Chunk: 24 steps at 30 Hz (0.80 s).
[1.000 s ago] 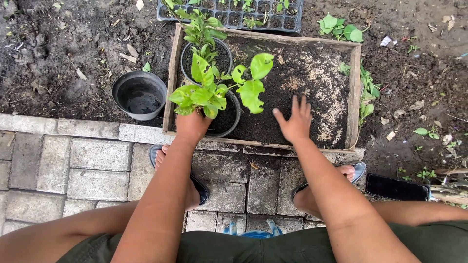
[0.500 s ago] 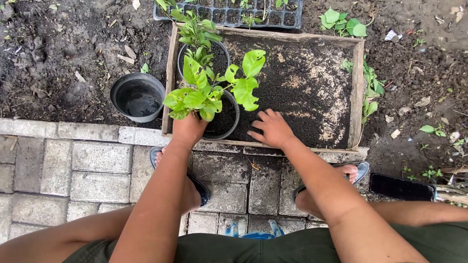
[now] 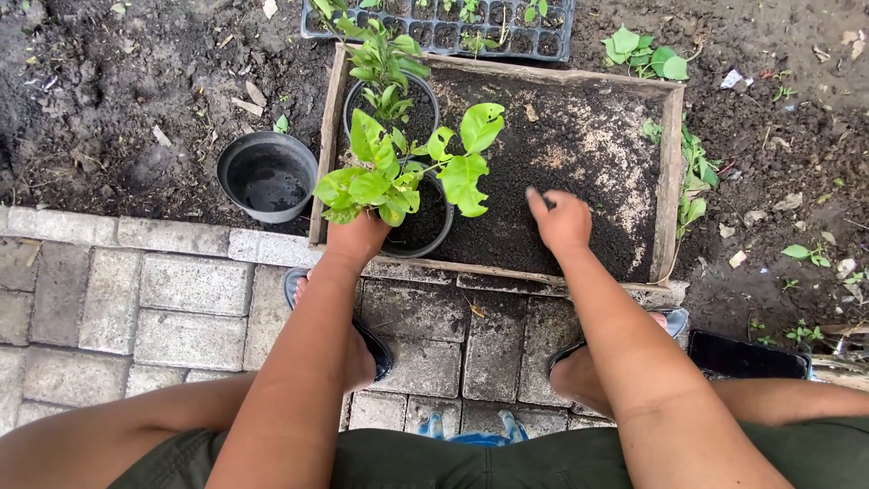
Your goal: The person plants small seedlings into a wooden tray filled with soil. They use their hands to dig holes, place the seedlings, and cover the roots with soil. The person also handles a black plastic pot and a seedling tray.
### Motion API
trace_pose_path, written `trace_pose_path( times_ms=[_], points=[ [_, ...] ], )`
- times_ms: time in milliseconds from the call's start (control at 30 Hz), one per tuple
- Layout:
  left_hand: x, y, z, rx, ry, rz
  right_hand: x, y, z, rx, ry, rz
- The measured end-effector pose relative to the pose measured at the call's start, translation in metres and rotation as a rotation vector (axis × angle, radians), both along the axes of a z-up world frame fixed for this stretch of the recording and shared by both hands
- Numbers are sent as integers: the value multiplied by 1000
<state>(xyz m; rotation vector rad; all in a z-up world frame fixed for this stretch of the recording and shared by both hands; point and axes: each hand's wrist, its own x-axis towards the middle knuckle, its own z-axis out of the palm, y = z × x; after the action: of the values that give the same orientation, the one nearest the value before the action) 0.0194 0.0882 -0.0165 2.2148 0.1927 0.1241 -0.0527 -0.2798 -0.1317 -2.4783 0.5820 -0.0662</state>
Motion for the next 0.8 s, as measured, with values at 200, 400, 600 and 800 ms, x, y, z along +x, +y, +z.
trace_pose_path(
  times_ms=[200, 400, 600, 800],
  points=[
    [-2, 3, 8, -19, -3, 13, 54, 105, 128, 722, -100, -121],
    [-2, 18, 14, -38, 1, 34, 70, 154, 123, 809, -44, 269],
    [-8, 6, 16, -63, 10, 46, 57, 175, 140, 301, -340, 380],
    [-15, -22, 17, -102, 23, 41, 47, 78, 119, 122, -452, 350]
  ],
)
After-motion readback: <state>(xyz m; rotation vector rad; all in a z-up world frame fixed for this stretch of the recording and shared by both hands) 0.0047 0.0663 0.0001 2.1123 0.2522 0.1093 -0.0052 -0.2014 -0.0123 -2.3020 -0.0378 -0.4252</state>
